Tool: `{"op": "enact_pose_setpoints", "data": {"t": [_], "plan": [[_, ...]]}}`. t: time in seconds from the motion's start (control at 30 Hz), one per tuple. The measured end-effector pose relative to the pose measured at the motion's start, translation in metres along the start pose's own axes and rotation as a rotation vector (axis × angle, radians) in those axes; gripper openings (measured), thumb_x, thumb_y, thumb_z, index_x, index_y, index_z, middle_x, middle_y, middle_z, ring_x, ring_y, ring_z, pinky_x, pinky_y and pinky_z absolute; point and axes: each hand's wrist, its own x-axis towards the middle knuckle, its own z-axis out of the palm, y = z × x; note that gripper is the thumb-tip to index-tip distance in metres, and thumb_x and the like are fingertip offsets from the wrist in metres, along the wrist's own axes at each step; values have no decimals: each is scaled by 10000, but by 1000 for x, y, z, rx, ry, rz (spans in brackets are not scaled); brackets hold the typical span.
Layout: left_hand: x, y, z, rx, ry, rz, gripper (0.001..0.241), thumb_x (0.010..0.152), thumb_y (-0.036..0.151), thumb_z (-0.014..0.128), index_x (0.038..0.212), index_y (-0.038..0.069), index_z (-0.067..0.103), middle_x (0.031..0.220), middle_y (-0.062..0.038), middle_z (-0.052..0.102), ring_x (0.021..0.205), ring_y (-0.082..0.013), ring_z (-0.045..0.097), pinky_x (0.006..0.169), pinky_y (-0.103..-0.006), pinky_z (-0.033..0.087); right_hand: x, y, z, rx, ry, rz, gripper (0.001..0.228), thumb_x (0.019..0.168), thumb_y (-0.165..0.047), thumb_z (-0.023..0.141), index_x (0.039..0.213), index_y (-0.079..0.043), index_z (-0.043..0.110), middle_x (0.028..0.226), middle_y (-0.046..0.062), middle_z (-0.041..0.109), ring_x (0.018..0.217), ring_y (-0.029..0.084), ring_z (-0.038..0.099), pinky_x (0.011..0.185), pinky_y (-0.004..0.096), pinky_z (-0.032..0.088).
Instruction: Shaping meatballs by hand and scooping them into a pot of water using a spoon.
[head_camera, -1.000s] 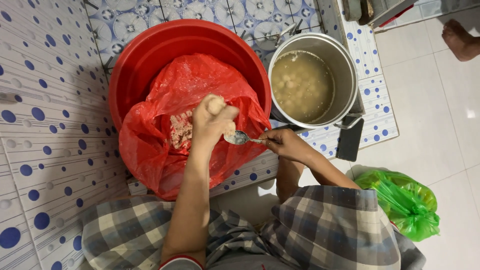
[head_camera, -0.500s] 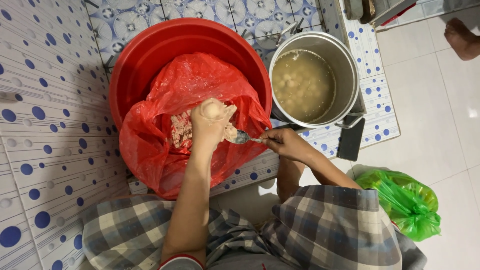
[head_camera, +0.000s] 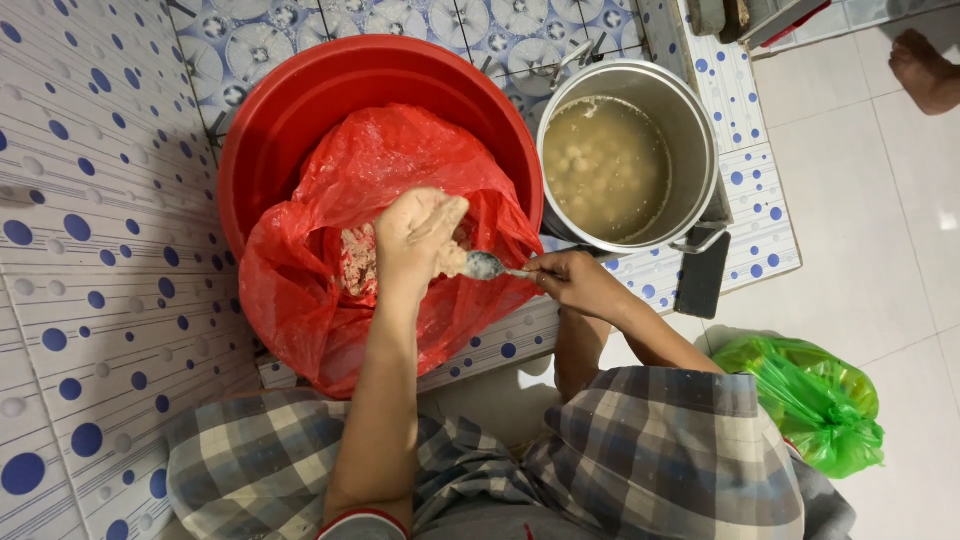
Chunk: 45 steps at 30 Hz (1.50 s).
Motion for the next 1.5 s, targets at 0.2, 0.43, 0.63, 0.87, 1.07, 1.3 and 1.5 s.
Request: {"op": "enact_pose_setpoints", "data": {"t": [0.2, 0.43, 0.63, 0.87, 1.07, 1.3, 1.5], "plan": [[14, -39, -7, -82, 54, -218, 286, 883, 2, 796, 1107, -8, 617, 965, -133, 664, 343, -125, 450, 249, -268, 429, 1, -17, -22, -41, 235, 3, 233, 979, -236, 648, 1156, -148, 771, 940, 150, 780, 975, 340, 739, 850, 454, 561], [6, -22, -2, 32, 93, -197, 224, 823, -28, 835, 921, -73, 639, 534, -151, 528, 305, -166, 490, 224, -276, 456, -12, -107, -45, -148, 478, -218, 182, 983, -161, 663, 1132, -157, 768, 818, 70, 772, 866, 280, 759, 741, 365, 586], [5, -26, 2, 194, 120, 15, 312, 752, 10, 909, 626, 19, 623, 487, -64, 551, 470, -68, 457, 385, -281, 426, -6, -115, -19, -505, 576, -557, 299, 921, -48, 637, 1194, -113, 741, 856, 80, 759, 779, 276, 753, 685, 374, 609], [2, -28, 10, 165, 235, -67, 108, 711, -13, 782, 678, -2, 680, 557, -118, 643, 493, -113, 552, 427, -369, 505, -11, -142, -10, -636, 537, -579, 209, 996, -110, 571, 1166, -124, 692, 738, 68, 652, 636, 278, 705, 559, 374, 575], [18, -81, -17, 576, 271, -52, 31, 729, 7, 723, 709, 30, 726, 528, -110, 630, 486, -206, 651, 459, -353, 513, 2, -117, -6, -173, 252, -327, 266, 969, -40, 579, 1188, -67, 726, 860, 165, 755, 794, 361, 749, 677, 421, 589], [14, -73, -20, 935, 200, -86, 104, 841, 143, 708, 901, 70, 753, 739, -177, 709, 809, -377, 729, 723, -416, 557, 11, -69, -1, 782, 77, 129, 184, 911, -23, 671, 1070, 38, 741, 503, 64, 515, 368, 63, 413, 307, 166, 314], [30, -80, -32, 536, 331, -248, 107, 903, 53, 697, 800, 23, 696, 511, -159, 570, 291, -253, 538, 223, -357, 472, 3, -17, -54, 301, 383, 58, 237, 965, -132, 679, 1169, -42, 760, 608, 94, 607, 604, 132, 543, 563, 250, 421]]}}
